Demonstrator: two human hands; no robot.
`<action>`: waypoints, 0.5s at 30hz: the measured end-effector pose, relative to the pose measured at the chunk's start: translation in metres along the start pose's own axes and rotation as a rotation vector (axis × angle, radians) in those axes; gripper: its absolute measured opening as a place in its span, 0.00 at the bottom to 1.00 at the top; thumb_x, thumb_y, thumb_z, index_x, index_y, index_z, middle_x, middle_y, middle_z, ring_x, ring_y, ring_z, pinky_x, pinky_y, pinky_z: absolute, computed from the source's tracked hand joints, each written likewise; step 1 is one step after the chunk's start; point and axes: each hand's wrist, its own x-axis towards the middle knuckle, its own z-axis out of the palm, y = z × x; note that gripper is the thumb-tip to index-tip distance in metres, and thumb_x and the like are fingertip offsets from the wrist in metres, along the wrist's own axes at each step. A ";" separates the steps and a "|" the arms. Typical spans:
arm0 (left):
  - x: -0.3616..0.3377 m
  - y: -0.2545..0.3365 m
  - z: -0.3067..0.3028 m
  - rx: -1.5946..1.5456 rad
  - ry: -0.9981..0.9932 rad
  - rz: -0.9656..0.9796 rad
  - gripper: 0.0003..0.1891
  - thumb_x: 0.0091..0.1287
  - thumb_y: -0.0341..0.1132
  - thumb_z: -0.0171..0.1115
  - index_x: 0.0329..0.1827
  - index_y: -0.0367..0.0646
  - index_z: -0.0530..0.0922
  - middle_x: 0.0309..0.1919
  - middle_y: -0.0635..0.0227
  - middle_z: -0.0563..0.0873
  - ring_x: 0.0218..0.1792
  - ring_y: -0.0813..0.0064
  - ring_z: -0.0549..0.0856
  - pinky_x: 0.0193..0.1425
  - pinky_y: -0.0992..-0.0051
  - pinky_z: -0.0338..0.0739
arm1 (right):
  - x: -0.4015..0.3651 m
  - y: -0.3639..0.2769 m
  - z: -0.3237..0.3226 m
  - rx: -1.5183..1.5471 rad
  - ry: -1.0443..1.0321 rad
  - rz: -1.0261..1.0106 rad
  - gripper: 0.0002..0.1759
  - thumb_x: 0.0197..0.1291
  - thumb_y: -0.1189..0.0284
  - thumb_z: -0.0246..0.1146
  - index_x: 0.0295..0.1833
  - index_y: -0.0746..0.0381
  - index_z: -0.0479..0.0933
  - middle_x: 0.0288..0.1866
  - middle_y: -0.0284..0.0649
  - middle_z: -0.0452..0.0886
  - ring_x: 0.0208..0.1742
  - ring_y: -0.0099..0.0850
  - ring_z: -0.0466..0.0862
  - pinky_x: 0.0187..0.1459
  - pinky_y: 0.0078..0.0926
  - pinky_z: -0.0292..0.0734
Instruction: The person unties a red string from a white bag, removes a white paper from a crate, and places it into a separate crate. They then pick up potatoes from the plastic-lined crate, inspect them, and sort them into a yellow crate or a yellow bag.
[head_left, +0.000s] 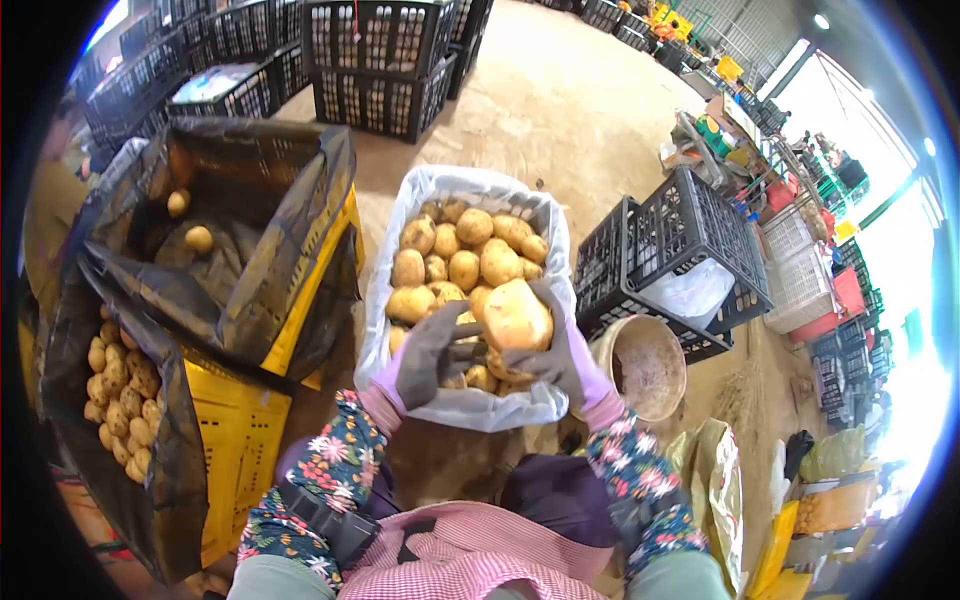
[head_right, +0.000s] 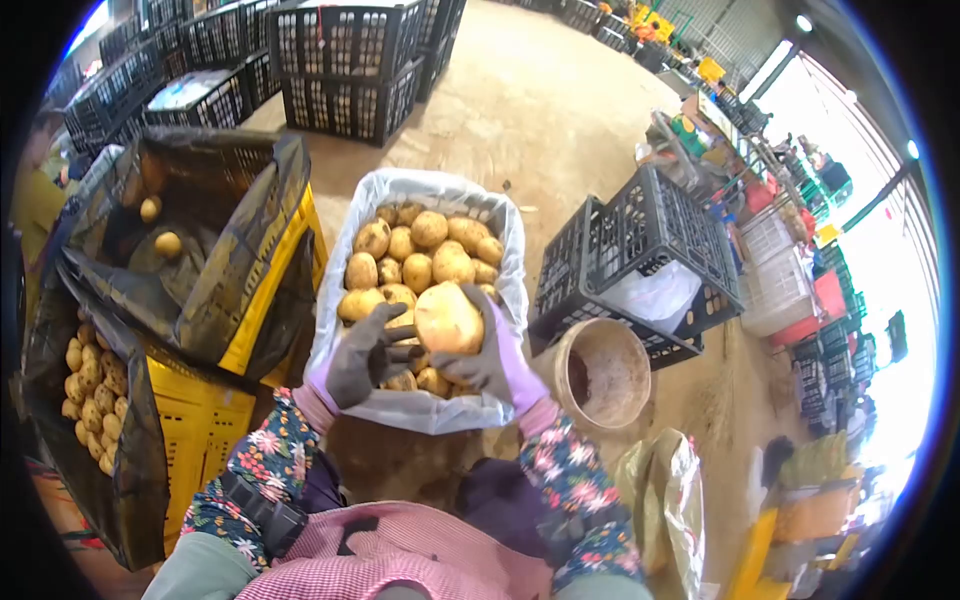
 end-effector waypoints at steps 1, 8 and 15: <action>0.001 0.003 0.016 -0.033 -0.059 0.013 0.30 0.75 0.48 0.49 0.74 0.44 0.56 0.64 0.60 0.71 0.57 0.68 0.79 0.63 0.65 0.74 | 0.000 -0.001 0.010 -0.169 0.064 -0.118 0.52 0.39 0.77 0.75 0.71 0.64 0.57 0.64 0.47 0.65 0.60 0.34 0.74 0.53 0.30 0.75; 0.008 -0.002 0.024 -0.189 0.080 -0.073 0.27 0.73 0.52 0.50 0.70 0.49 0.61 0.62 0.64 0.74 0.62 0.64 0.76 0.63 0.59 0.76 | 0.008 -0.017 0.035 0.225 0.026 0.051 0.34 0.62 0.63 0.64 0.69 0.69 0.62 0.63 0.48 0.72 0.63 0.32 0.72 0.64 0.29 0.68; 0.020 -0.004 0.015 -0.143 0.092 -0.080 0.32 0.70 0.56 0.52 0.70 0.45 0.62 0.63 0.61 0.74 0.63 0.61 0.75 0.66 0.55 0.73 | 0.013 -0.021 0.027 0.319 0.046 0.208 0.25 0.69 0.62 0.56 0.63 0.69 0.69 0.60 0.44 0.76 0.61 0.30 0.75 0.61 0.26 0.71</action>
